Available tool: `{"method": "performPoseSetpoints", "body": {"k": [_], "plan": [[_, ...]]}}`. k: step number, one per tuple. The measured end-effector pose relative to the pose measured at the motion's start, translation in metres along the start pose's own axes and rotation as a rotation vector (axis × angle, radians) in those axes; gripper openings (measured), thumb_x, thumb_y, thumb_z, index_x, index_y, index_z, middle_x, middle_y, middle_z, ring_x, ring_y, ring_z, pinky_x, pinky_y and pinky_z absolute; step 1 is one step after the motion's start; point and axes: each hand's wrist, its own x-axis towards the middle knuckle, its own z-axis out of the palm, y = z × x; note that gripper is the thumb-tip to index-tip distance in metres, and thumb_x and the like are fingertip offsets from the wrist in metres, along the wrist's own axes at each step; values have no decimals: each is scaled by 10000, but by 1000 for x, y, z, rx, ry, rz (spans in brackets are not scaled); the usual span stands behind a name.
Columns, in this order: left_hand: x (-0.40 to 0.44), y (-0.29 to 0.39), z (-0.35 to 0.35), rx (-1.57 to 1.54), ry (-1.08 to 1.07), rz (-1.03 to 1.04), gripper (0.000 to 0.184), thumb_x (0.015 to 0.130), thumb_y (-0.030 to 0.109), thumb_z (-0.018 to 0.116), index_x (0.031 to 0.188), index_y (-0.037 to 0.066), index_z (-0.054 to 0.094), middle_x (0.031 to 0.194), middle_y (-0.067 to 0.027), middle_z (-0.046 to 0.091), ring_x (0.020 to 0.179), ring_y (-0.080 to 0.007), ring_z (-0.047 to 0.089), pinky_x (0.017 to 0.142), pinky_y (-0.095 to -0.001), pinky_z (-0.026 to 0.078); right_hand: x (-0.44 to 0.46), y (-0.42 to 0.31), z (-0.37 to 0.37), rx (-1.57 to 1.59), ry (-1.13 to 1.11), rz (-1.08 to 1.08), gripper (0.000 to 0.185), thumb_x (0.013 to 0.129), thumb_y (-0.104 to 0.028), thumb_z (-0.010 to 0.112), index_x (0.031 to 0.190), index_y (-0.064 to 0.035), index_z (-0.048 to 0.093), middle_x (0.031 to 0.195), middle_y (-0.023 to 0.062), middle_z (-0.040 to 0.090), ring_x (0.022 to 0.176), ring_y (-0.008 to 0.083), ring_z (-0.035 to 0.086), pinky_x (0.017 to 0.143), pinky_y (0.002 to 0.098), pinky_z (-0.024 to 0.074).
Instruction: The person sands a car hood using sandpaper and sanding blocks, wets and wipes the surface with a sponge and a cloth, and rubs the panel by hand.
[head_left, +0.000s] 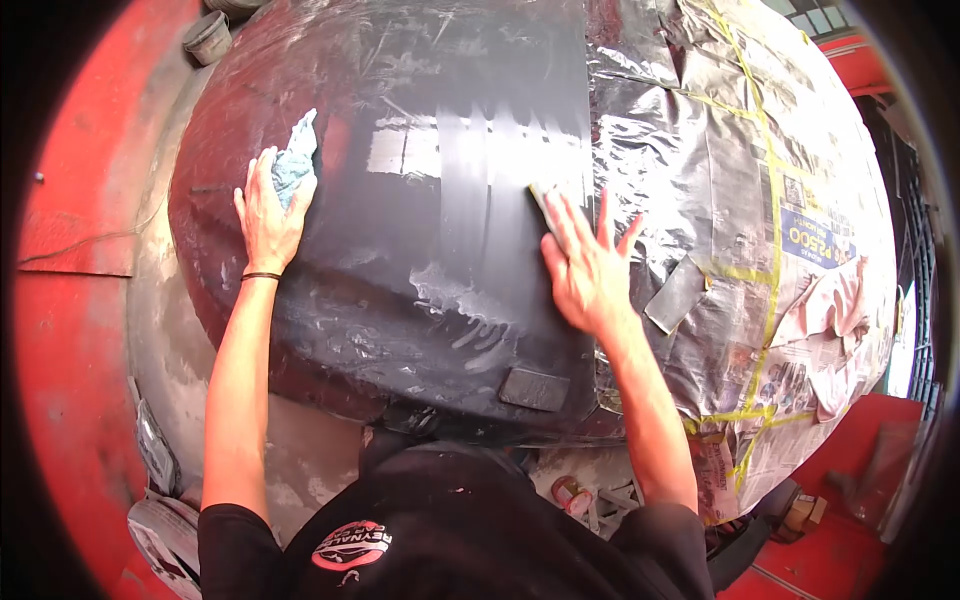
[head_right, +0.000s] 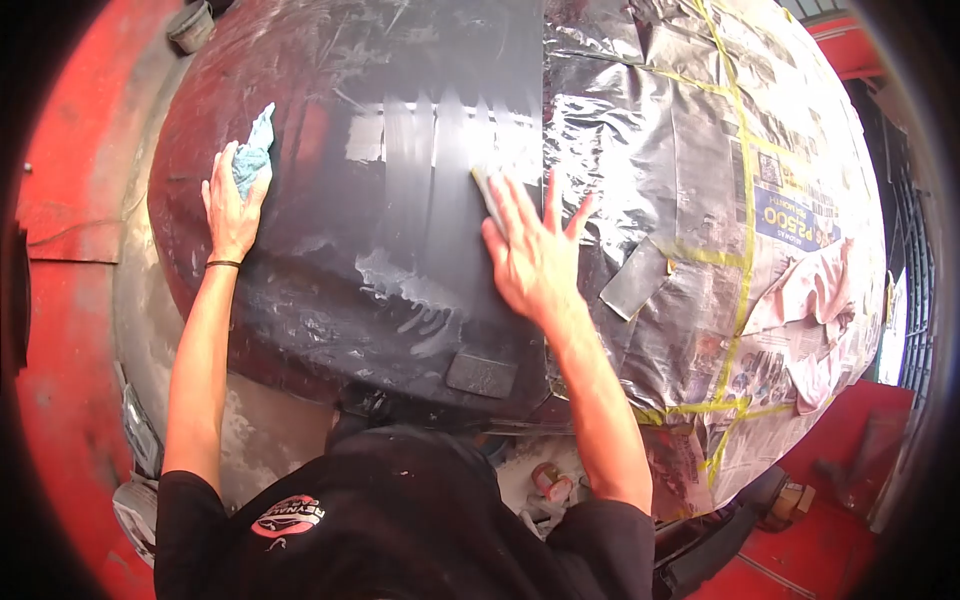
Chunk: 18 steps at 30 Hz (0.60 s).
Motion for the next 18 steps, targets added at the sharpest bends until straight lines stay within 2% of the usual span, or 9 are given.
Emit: {"method": "performPoseSetpoints", "body": {"k": [4,6,9,12,15,16,18], "plan": [[-1,9,-6,12,-28,-13,862,1043,665,708,1706,174,464,1745,-122,510,1672,-377,386,1312,-740,224,20,19,-3,30,-20,71,602,1206,-401,436,1784,-238,393,1823,10,426,1742,463,149,1292,840,-42],[0,11,-7,26,-36,-26,859,1025,675,730,1692,187,492,1737,-119,518,1666,-380,394,1302,-753,229,34,16,2,21,44,127,593,1206,-405,437,1772,-229,412,1822,24,426,1736,468,169,1293,845,-10],[11,24,-9,72,-76,-129,894,958,685,799,1644,180,528,1717,-127,530,1627,-382,451,1287,-801,208,-2,-6,-5,60,-2,120,633,1182,-471,464,1759,-211,430,1816,41,436,1738,473,150,1292,858,-19],[22,44,-14,77,-28,-200,730,947,557,874,1516,163,644,1580,-140,660,1460,-331,636,1242,-699,395,-41,-16,-9,6,24,65,633,1172,-453,499,1756,-217,437,1807,17,447,1737,482,142,1292,861,-9],[28,46,-5,-369,53,-62,562,946,358,922,1428,138,734,1276,-108,821,1172,-221,791,1055,-467,592,-13,-1,-3,8,18,167,649,1172,-462,498,1768,-216,416,1816,8,428,1736,487,132,1279,876,12],[30,72,-15,-402,73,-4,376,934,198,927,1267,99,783,1021,-61,838,982,-142,799,879,-317,630,-15,-5,-3,8,21,172,654,1174,-465,494,1771,-213,408,1821,11,419,1736,490,122,1279,876,11],[32,111,-25,-512,-81,-43,311,956,187,918,1198,91,747,990,-23,818,986,-107,773,895,-333,629,-29,-17,-3,6,22,189,664,1176,-471,487,1778,-208,392,1831,16,400,1738,497,102,1279,876,7]]}}
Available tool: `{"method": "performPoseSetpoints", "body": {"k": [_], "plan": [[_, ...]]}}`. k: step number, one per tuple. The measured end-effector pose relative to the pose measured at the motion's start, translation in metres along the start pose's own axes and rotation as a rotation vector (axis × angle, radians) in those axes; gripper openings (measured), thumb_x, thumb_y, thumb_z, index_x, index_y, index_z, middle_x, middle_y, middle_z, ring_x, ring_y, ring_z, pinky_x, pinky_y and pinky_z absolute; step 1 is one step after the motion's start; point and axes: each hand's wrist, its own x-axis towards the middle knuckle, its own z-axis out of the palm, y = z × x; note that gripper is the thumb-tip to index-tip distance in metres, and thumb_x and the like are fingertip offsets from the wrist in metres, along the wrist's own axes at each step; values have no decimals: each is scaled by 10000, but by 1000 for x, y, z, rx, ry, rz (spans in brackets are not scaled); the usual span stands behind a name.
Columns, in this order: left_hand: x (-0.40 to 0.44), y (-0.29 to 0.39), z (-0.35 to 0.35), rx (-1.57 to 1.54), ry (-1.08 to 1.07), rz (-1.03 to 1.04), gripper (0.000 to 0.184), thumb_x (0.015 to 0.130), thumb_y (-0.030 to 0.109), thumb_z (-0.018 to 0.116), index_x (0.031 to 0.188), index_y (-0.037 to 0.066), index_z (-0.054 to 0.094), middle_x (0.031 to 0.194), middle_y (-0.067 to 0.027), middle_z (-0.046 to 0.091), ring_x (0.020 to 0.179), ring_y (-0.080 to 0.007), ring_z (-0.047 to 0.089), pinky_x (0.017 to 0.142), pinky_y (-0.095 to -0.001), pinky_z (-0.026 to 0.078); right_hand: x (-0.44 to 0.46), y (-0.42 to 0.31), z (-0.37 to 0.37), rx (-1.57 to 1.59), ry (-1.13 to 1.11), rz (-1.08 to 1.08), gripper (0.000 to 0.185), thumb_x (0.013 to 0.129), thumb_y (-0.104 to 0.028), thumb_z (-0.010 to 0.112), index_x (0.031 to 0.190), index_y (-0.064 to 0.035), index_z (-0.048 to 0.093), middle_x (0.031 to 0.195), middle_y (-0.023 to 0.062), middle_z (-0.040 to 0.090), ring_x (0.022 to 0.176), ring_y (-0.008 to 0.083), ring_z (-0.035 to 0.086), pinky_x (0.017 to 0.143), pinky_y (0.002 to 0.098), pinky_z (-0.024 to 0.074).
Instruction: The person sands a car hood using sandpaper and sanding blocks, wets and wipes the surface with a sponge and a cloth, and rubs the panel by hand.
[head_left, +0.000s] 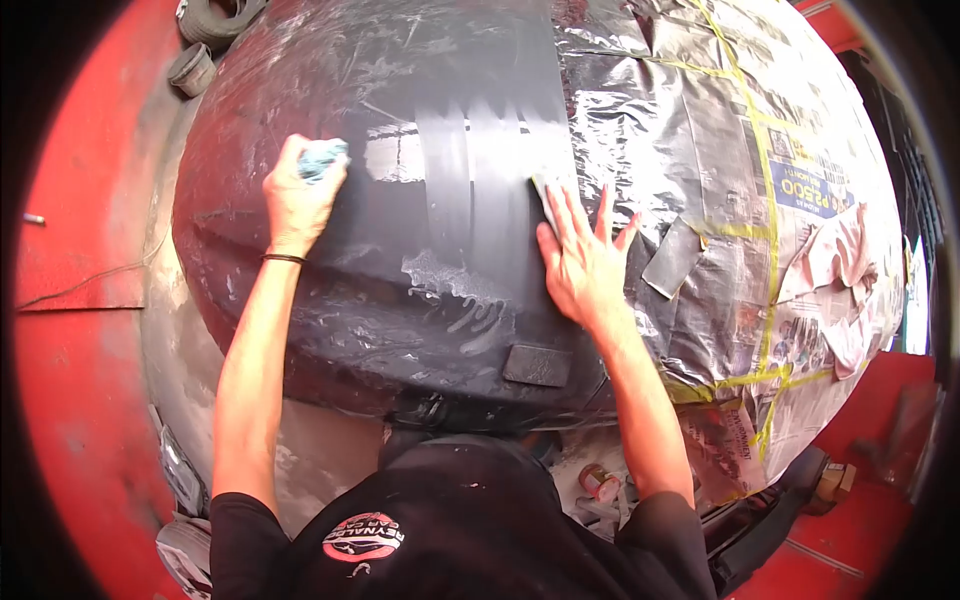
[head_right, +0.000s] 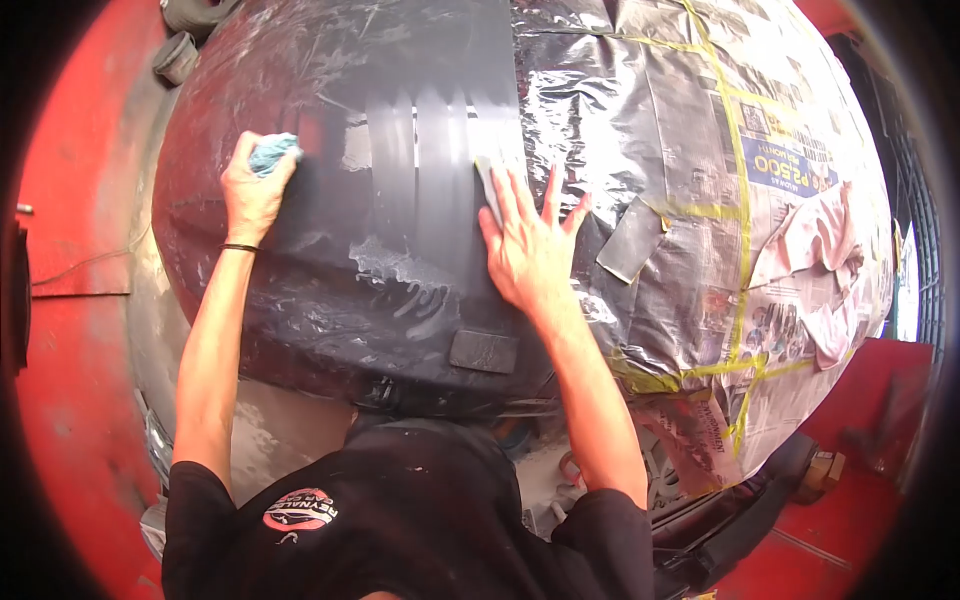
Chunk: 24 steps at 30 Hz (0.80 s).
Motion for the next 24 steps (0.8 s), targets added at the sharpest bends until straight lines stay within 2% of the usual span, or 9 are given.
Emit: {"method": "performPoseSetpoints", "body": {"k": [2,3,4,5,7,13,15,20,24], "plan": [[0,49,22,-143,-126,65,299,978,109,884,1206,106,691,1061,-5,800,985,-103,750,903,-315,624,-22,1,9,-20,22,-26,674,1181,-487,468,1785,-204,373,1846,30,372,1740,507,60,1274,883,8],[5,73,37,-220,-154,287,383,973,97,882,1311,129,704,1148,-11,786,1030,-113,751,933,-309,623,-16,1,7,-3,4,-8,672,1182,-488,462,1784,-203,374,1845,31,376,1740,507,63,1273,885,13],[7,109,43,-261,-352,219,499,968,83,878,1428,150,696,1255,-23,789,1091,-120,755,970,-320,626,-5,3,6,16,-15,12,670,1184,-490,456,1783,-202,374,1843,31,380,1740,506,67,1272,887,18],[10,129,64,-246,-380,355,534,967,109,885,1466,154,701,1334,-47,792,1083,-158,781,981,-335,633,10,5,9,50,10,35,661,1185,-482,457,1780,-203,380,1836,33,392,1739,505,73,1269,891,27],[22,152,102,-202,-487,585,302,989,254,871,1258,142,792,1107,-114,840,946,-310,829,844,-429,648,21,6,12,-3,36,26,673,1184,-488,456,1778,-179,380,1836,38,391,1740,503,73,1267,892,14],[37,210,172,75,-615,792,264,943,348,837,1018,119,729,872,-156,772,869,-429,760,748,-512,600,-2,8,13,-14,56,-19,690,1158,-467,517,1774,-182,392,1851,13,338,1734,515,78,1261,904,30],[40,222,186,55,-668,811,254,926,309,836,1006,99,717,886,-157,776,891,-409,776,770,-523,600,21,10,-2,1,-50,22,693,1140,-439,548,1773,-201,396,1840,5,355,1729,516,102,1258,908,66],[49,229,190,-34,-685,821,299,951,345,843,1073,92,742,967,-153,797,946,-399,781,793,-509,607,-1,10,3,14,93,-16,661,1162,-437,506,1772,-200,411,1833,4,378,1733,496,111,1264,897,45],[43,197,173,-37,-484,616,316,994,375,835,1177,124,777,1053,-170,811,955,-370,793,816,-465,618,31,17,13,-9,110,-27,634,1150,-413,525,1727,-154,480,1827,6,392,1732,497,113,1267,897,48]]}}
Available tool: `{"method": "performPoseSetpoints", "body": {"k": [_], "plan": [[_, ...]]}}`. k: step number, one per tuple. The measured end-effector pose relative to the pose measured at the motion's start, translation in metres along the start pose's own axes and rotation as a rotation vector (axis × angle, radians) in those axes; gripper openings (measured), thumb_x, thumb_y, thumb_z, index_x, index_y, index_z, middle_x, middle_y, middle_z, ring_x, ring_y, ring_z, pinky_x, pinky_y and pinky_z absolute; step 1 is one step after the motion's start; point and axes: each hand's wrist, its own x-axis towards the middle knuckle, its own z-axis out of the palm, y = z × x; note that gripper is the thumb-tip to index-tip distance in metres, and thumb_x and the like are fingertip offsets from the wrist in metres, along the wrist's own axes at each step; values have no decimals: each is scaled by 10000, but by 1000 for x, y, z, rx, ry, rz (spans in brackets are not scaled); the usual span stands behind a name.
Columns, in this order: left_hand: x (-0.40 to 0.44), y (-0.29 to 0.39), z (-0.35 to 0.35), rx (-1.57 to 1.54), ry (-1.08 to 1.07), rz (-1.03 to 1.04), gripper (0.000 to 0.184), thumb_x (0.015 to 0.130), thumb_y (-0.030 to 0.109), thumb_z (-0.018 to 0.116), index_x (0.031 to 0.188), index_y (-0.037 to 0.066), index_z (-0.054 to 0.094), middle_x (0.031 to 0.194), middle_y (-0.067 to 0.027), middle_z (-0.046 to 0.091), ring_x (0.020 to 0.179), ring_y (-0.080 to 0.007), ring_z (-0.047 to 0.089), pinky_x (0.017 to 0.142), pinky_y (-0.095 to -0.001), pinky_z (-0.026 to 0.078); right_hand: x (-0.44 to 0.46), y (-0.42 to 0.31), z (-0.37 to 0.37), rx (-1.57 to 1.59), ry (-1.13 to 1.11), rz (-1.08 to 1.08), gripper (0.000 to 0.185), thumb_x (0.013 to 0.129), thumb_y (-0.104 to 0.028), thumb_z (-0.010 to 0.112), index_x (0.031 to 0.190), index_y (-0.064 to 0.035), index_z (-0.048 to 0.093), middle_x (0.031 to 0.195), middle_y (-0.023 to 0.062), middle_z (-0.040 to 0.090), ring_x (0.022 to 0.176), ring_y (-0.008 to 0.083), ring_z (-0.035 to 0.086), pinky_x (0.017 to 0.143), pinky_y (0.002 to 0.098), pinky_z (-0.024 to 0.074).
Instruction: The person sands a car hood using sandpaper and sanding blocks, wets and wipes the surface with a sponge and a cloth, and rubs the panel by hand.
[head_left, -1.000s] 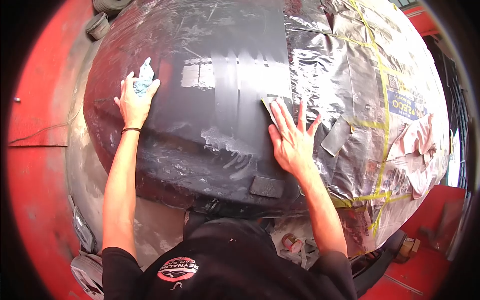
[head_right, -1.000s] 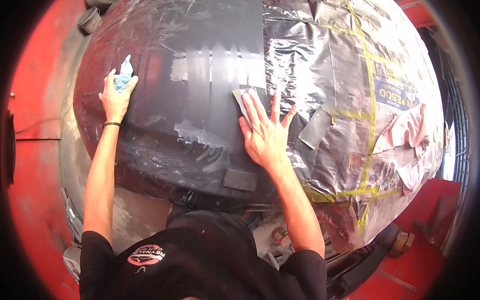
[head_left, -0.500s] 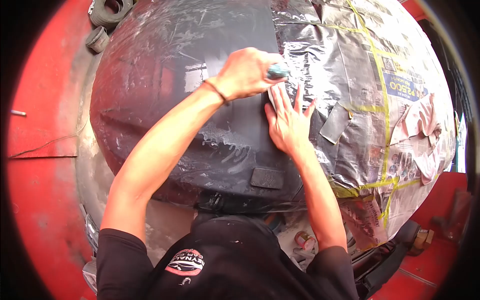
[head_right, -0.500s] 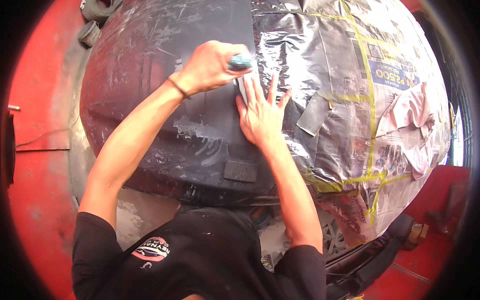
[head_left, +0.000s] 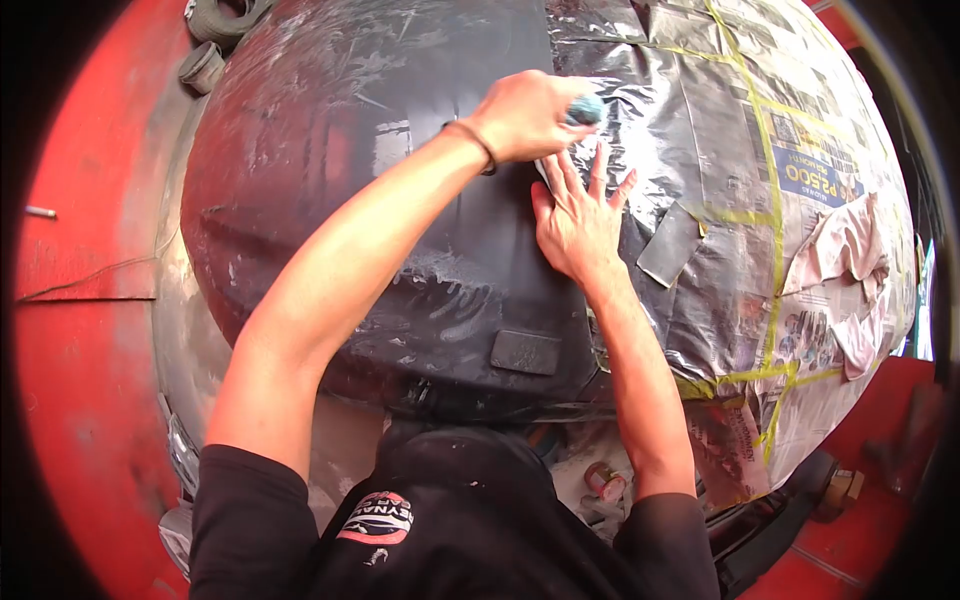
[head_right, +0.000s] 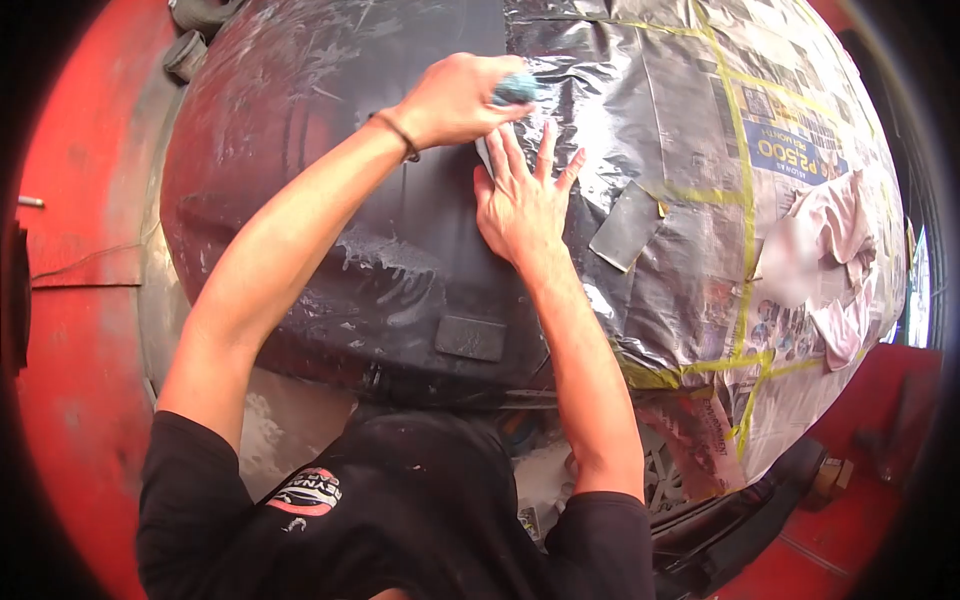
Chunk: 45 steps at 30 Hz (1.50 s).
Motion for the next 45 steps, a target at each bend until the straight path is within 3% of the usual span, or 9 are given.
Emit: {"method": "performPoseSetpoints", "body": {"k": [4,9,12,18,26,31,36,42,45], "plan": [[-81,-31,-39,-235,288,-304,270,1019,247,882,1195,72,776,1036,-14,814,937,-87,738,864,-310,620,-44,0,-16,75,-30,-40,632,1147,-404,532,1727,-158,480,1813,12,423,1739,500,84,1271,888,7],[-210,-116,-84,15,580,-588,363,1058,237,839,1375,84,749,1190,-57,819,1069,-133,751,964,-319,603,-7,6,-6,63,9,-52,654,1130,-396,569,1736,-172,468,1793,11,460,1738,493,106,1270,885,-22],[-261,-138,-105,140,637,-691,486,1056,326,830,1451,72,705,1357,-127,786,1242,-235,744,1096,-387,564,-28,1,-16,58,-23,-72,653,1128,-393,565,1736,-175,468,1785,9,473,1739,491,106,1273,883,-15],[-270,-145,-97,431,601,-589,549,1042,387,820,1472,74,683,1442,-164,748,1348,-368,690,1172,-480,505,-12,3,-13,-6,-16,-66,632,1146,-398,517,1735,-174,472,1761,19,512,1746,478,76,1297,847,-47],[-268,-148,-96,481,598,-551,540,1017,369,829,1441,74,674,1388,-159,748,1298,-373,694,1158,-498,485,-16,11,-13,27,-57,-115,656,1139,-404,548,1756,-205,446,1804,17,449,1746,497,67,1284,856,-53],[-270,-143,-92,483,580,-581,544,1015,379,828,1440,79,669,1385,-161,743,1299,-373,686,1159,-502,480,58,15,13,31,19,-187,627,1167,-447,495,1734,-181,464,1819,32,427,1723,498,181,1287,862,10],[-269,-148,-94,515,583,-576,536,1016,377,826,1434,82,667,1379,-155,743,1293,-377,684,1157,-501,479,-3,7,-8,63,-52,-190,637,1162,-411,507,1759,-201,437,1817,14,436,1737,491,138,1289,857,-35],[-270,-143,-94,512,563,-599,530,1030,382,818,1435,72,675,1384,-158,750,1308,-381,687,1152,-496,499,43,-24,20,-13,-29,86,638,1169,-412,405,1775,-214,414,1839,8,402,1745,485,95,1288,862,-66],[-269,-145,-95,499,564,-576,521,1026,363,815,1427,69,661,1375,-169,742,1295,-388,682,1163,-507,480,32,-25,8,41,5,-9,632,1162,-416,418,1752,-194,459,1830,19,416,1741,485,120,1284,865,-66]]}}
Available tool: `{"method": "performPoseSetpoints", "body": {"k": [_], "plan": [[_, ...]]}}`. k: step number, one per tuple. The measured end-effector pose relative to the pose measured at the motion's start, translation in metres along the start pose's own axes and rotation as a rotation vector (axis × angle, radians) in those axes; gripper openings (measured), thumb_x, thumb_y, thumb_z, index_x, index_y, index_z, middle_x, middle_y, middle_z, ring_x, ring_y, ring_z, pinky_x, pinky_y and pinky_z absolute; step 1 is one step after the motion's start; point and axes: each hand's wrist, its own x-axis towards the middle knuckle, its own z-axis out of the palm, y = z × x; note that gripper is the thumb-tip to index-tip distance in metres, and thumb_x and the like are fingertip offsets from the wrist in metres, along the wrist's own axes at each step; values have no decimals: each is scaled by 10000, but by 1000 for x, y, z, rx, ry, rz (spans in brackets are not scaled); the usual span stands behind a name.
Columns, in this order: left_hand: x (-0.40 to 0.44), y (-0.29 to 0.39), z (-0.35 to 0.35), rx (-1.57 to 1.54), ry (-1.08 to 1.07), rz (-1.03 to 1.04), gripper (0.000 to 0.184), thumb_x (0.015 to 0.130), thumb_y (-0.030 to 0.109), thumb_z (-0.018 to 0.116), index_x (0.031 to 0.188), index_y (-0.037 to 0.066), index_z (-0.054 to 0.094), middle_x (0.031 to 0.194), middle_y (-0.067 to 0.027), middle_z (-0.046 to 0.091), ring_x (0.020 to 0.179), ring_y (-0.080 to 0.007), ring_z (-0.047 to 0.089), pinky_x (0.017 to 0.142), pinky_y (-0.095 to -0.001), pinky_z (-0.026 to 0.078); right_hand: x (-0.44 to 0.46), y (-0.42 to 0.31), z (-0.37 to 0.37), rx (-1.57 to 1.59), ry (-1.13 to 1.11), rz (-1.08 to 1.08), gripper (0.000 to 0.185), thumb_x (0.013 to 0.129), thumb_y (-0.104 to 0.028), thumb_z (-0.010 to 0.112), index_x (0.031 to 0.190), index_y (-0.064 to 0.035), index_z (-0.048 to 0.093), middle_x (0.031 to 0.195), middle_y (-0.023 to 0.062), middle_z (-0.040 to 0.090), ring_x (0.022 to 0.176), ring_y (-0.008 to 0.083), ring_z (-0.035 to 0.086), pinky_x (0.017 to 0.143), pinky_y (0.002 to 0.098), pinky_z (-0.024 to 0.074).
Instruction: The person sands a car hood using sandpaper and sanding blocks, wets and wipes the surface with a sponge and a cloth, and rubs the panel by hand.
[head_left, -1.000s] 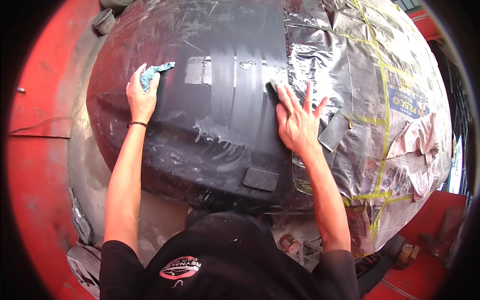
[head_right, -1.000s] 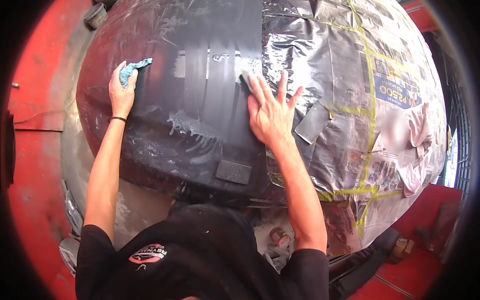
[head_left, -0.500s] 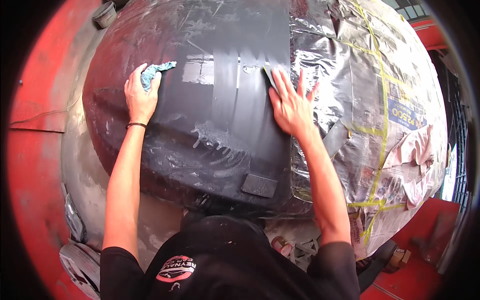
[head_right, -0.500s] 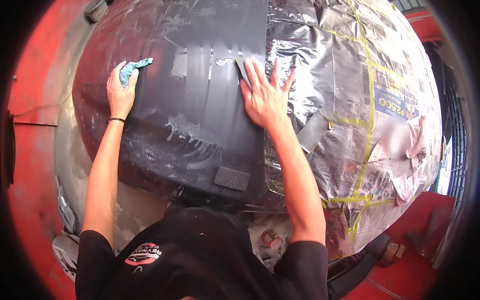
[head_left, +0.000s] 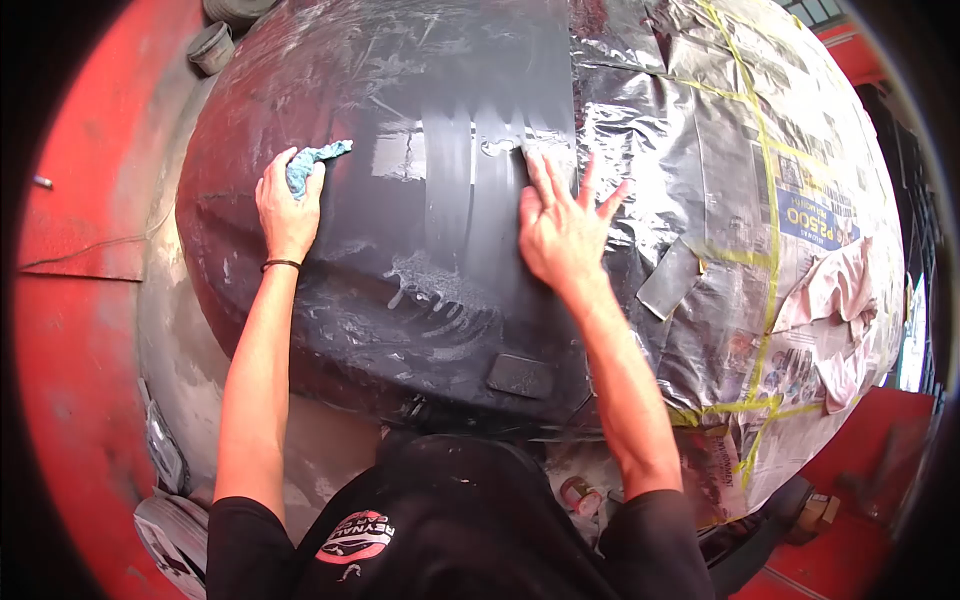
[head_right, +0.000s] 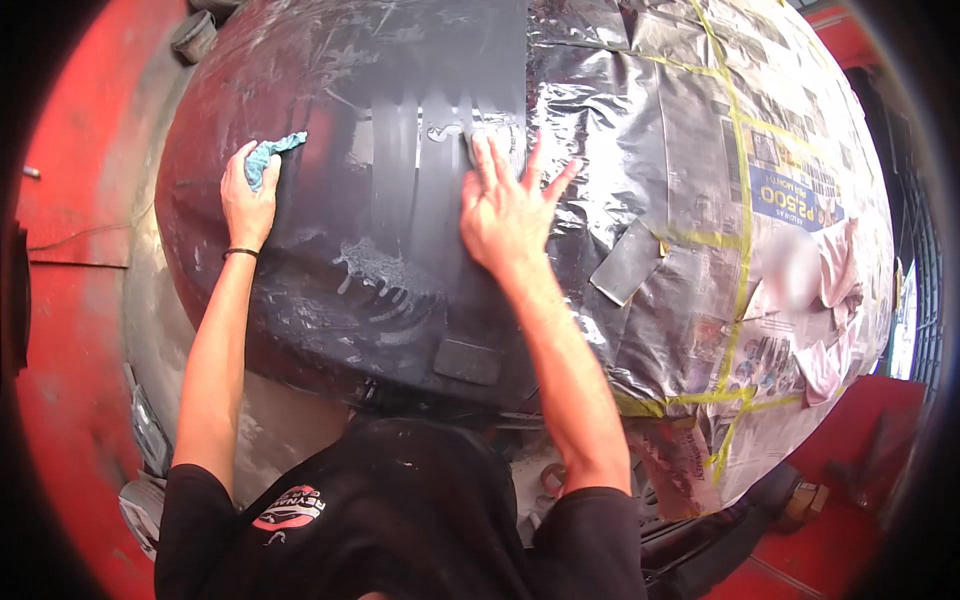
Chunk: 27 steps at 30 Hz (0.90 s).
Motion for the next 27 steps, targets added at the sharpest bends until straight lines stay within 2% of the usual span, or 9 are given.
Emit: {"method": "performPoseSetpoints", "body": {"k": [3,6,7,10,14,19,22,25,27], "plan": [[0,3,-2,-9,-11,-28,522,1022,360,819,1426,68,662,1377,-169,740,1294,-392,681,1165,-503,479,9,7,3,-15,20,145,622,1151,-399,453,1736,-190,483,1803,25,460,1737,485,141,1284,867,-52],[1,-2,1,5,10,11,524,1020,359,822,1426,69,662,1378,-167,739,1295,-394,678,1169,-504,475,-4,-9,3,-92,22,10,636,1142,-395,475,1741,-184,471,1793,32,470,1726,515,148,1288,864,-47],[3,-2,0,-2,4,4,524,1019,356,824,1427,70,662,1379,-166,738,1298,-394,676,1171,-504,474,-5,4,-2,-14,47,-4,653,1142,-400,475,1754,-172,443,1799,36,458,1729,512,138,1288,866,-50],[1,0,0,-23,-18,-21,522,1014,340,832,1429,73,662,1382,-161,739,1312,-392,669,1177,-506,468,3,-2,0,-49,-24,130,665,1145,-419,471,1752,-149,438,1808,40,442,1727,505,144,1287,873,-26],[0,1,-1,2,-5,3,515,1036,369,828,1426,64,684,1391,-167,747,1318,-371,686,1159,-481,503,-35,-20,-8,3,40,40,680,1114,-396,559,1720,-100,477,1769,71,482,1717,527,131,1286,874,-14],[-1,0,-2,4,-22,9,499,1054,348,816,1426,43,681,1376,-180,746,1304,-371,693,1140,-481,512,-36,-40,-10,-25,33,228,667,1108,-399,566,1697,-92,514,1776,86,465,1703,544,144,1285,873,-4],[3,-1,0,-5,-15,20,489,1055,332,817,1418,33,684,1370,-182,745,1296,-370,696,1128,-479,520,-55,-48,-17,7,34,226,705,1096,-395,588,1715,-76,481,1777,84,459,1695,554,166,1273,886,13],[-2,-1,0,-11,-22,19,483,1051,317,825,1408,22,688,1370,-180,744,1289,-364,703,1118,-472,529,-26,-32,-11,-20,-24,295,701,1116,-382,547,1753,-112,428,1821,77,400,1718,546,89,1251,896,-23],[0,-2,0,-16,-20,6,481,1052,319,825,1407,23,689,1370,-180,743,1288,-363,704,1119,-472,529,-31,-31,-7,-19,22,280,701,1109,-376,560,1738,-89,445,1805,94,419,1707,560,116,1250,900,-5]]}}
